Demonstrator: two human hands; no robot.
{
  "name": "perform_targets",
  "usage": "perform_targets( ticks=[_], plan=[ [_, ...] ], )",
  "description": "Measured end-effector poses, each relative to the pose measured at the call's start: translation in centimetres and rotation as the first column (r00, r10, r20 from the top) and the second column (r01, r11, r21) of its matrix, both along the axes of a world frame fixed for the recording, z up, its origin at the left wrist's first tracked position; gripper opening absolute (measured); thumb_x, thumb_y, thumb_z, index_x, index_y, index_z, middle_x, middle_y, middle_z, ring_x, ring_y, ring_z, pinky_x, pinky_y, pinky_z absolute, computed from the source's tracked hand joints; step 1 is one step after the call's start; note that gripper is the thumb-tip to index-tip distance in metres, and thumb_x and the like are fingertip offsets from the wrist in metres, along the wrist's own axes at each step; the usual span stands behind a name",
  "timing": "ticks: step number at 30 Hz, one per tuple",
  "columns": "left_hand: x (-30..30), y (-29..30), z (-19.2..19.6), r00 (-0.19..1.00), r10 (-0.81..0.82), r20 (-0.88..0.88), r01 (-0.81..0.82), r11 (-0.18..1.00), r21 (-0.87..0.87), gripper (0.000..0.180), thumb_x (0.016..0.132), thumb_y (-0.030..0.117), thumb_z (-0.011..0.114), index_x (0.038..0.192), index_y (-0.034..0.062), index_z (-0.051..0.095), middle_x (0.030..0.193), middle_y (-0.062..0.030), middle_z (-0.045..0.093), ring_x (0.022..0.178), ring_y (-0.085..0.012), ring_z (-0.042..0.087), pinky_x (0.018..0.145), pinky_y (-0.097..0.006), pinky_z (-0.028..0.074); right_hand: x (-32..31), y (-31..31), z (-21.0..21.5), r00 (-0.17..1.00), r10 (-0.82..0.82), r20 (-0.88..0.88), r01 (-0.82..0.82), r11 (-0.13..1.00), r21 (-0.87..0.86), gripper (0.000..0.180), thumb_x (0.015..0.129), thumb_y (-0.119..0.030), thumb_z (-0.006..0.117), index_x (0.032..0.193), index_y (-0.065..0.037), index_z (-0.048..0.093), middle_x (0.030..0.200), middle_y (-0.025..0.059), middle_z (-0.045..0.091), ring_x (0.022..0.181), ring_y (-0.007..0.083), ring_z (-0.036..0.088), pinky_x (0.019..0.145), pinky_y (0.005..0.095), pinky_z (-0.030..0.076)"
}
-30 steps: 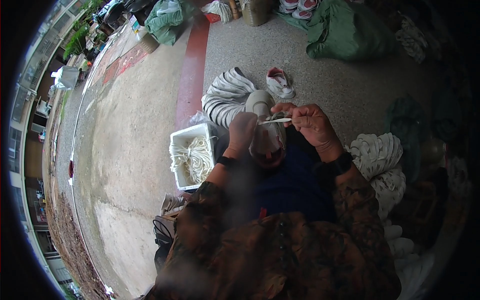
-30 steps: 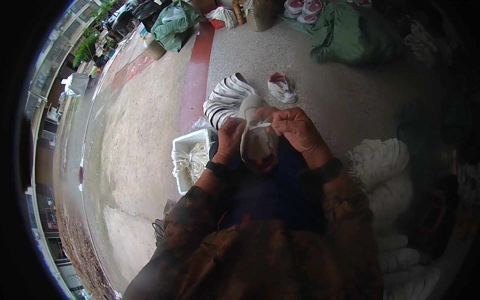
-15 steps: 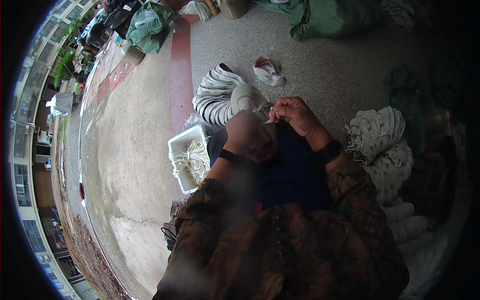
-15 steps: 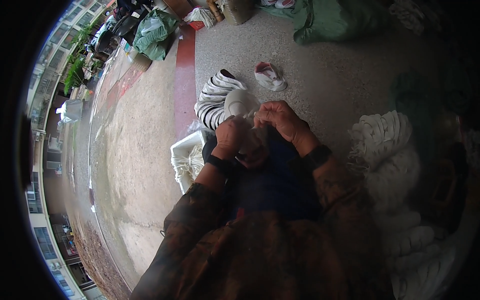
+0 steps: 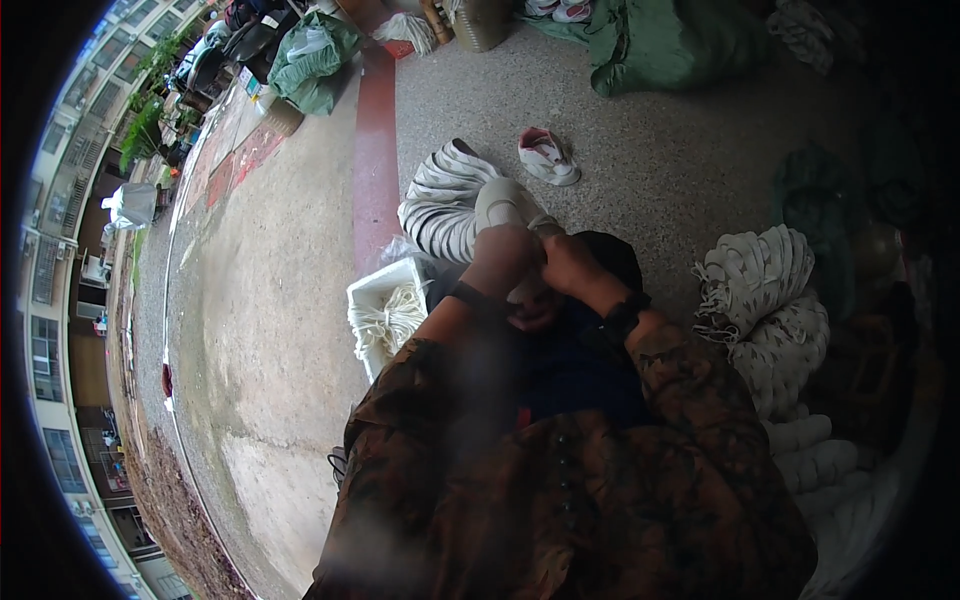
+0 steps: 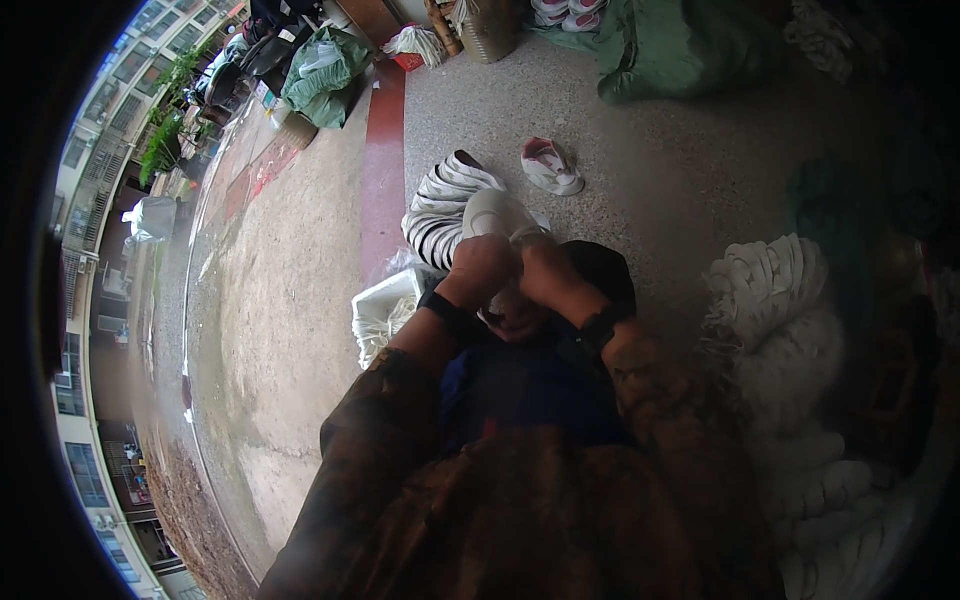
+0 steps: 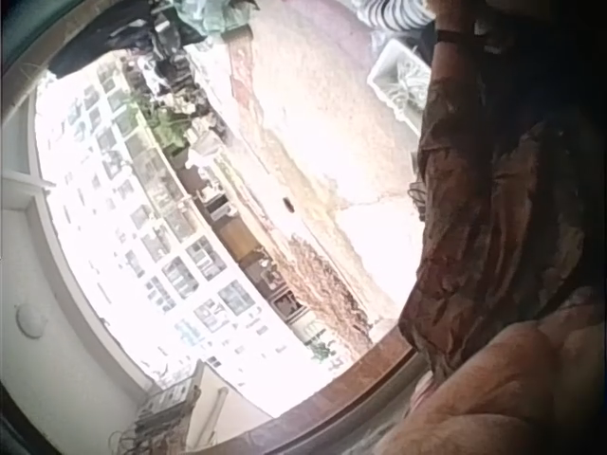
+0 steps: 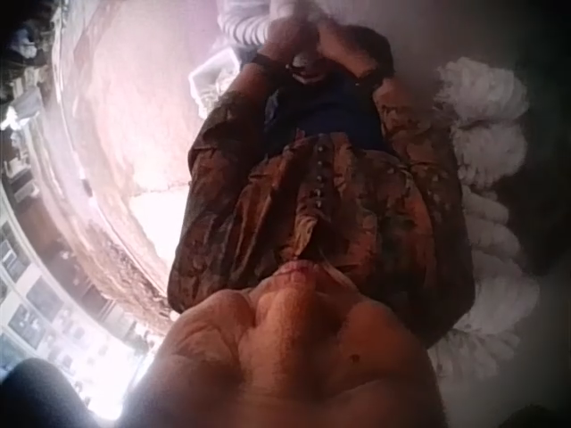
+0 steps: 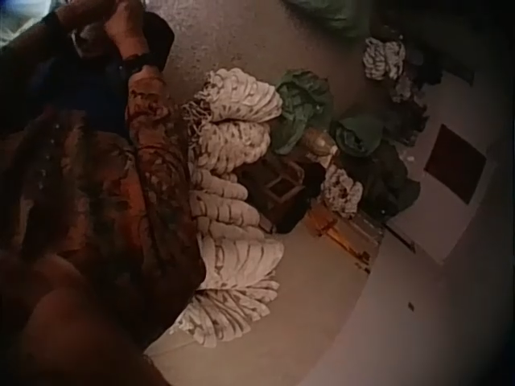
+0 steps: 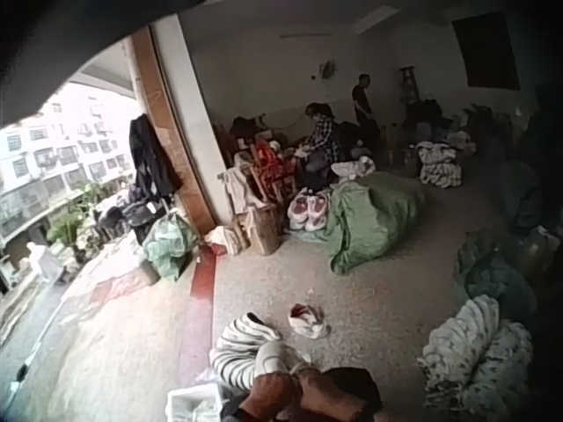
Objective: Lacing shoelaces into a white sneaker during manufacturing.
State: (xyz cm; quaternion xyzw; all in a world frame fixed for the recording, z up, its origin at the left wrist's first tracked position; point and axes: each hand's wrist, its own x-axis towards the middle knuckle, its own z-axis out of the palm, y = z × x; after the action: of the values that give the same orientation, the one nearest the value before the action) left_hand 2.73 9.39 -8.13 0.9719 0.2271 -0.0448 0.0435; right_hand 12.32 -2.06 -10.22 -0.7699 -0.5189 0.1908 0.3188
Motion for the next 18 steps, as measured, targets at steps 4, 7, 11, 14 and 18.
perform_targets(
  ticks=[4, 7, 11, 14, 18],
  plan=[
    [-4.6, 0.9, 2.6, 0.950, -0.296, -0.103, 0.290, 0.955, -0.065, 0.016, 0.077, 0.021, 0.061, 0.073, 0.0065, 0.064, 0.072, -0.0132, 0.064, 0.066, -0.0298, 0.065, 0.060, -0.042, 0.052, -0.7, 0.8, 0.9, 0.985, 0.001, 0.171, 0.008, 0.999, -0.052, 0.020, 0.075, -0.016, 0.065, 0.085, 0.002, 0.064, 0.083, 0.0228, 0.064, 0.083, 0.0391, 0.063, 0.071, 0.0418, 0.051],
    [-8.8, 0.2, 5.1, 0.947, -0.317, 0.050, 0.320, 0.923, -0.215, 0.016, 0.078, 0.020, 0.061, 0.069, 0.0064, 0.062, 0.066, -0.0127, 0.061, 0.062, -0.0296, 0.063, 0.057, -0.041, 0.051, 0.6, 1.1, -0.1, 1.000, 0.028, 0.001, -0.027, 0.996, -0.087, 0.015, 0.075, -0.013, 0.065, 0.080, 0.001, 0.062, 0.078, 0.0156, 0.065, 0.074, 0.0299, 0.065, 0.068, 0.0370, 0.051],
    [-8.6, 0.5, 3.6, 0.971, -0.167, 0.169, 0.197, 0.964, -0.177, 0.016, 0.079, 0.017, 0.060, 0.067, 0.0061, 0.058, 0.066, -0.0113, 0.058, 0.061, -0.0289, 0.062, 0.057, -0.039, 0.050, 3.0, 0.5, -0.7, 0.869, 0.076, -0.488, -0.032, 0.995, 0.097, 0.007, 0.079, -0.005, 0.062, 0.083, -0.001, 0.059, 0.075, 0.0050, 0.061, 0.067, 0.0147, 0.059, 0.065, 0.0289, 0.049],
    [-7.7, 0.9, 3.0, 0.894, -0.222, 0.389, 0.219, 0.974, 0.052, 0.011, 0.077, 0.013, 0.060, 0.069, 0.0074, 0.057, 0.070, -0.0082, 0.055, 0.067, -0.0272, 0.061, 0.058, -0.038, 0.050, 2.4, 1.1, 1.7, 0.669, 0.102, -0.737, 0.178, 0.940, 0.292, 0.017, 0.078, 0.003, 0.056, 0.094, 0.002, 0.057, 0.076, 0.0040, 0.060, 0.066, 0.0089, 0.057, 0.061, 0.0230, 0.047],
    [-6.9, 1.3, 2.6, 0.898, -0.046, 0.438, 0.070, 0.997, -0.039, 0.005, 0.071, 0.016, 0.061, 0.075, 0.0130, 0.061, 0.077, -0.0050, 0.057, 0.075, -0.0241, 0.060, 0.060, -0.035, 0.050, 1.5, 1.7, 3.2, 0.573, 0.120, -0.811, 0.206, 0.936, 0.284, 0.015, 0.081, 0.000, 0.057, 0.096, 0.003, 0.057, 0.076, 0.0044, 0.059, 0.066, 0.0096, 0.058, 0.061, 0.0231, 0.047]
  ],
)
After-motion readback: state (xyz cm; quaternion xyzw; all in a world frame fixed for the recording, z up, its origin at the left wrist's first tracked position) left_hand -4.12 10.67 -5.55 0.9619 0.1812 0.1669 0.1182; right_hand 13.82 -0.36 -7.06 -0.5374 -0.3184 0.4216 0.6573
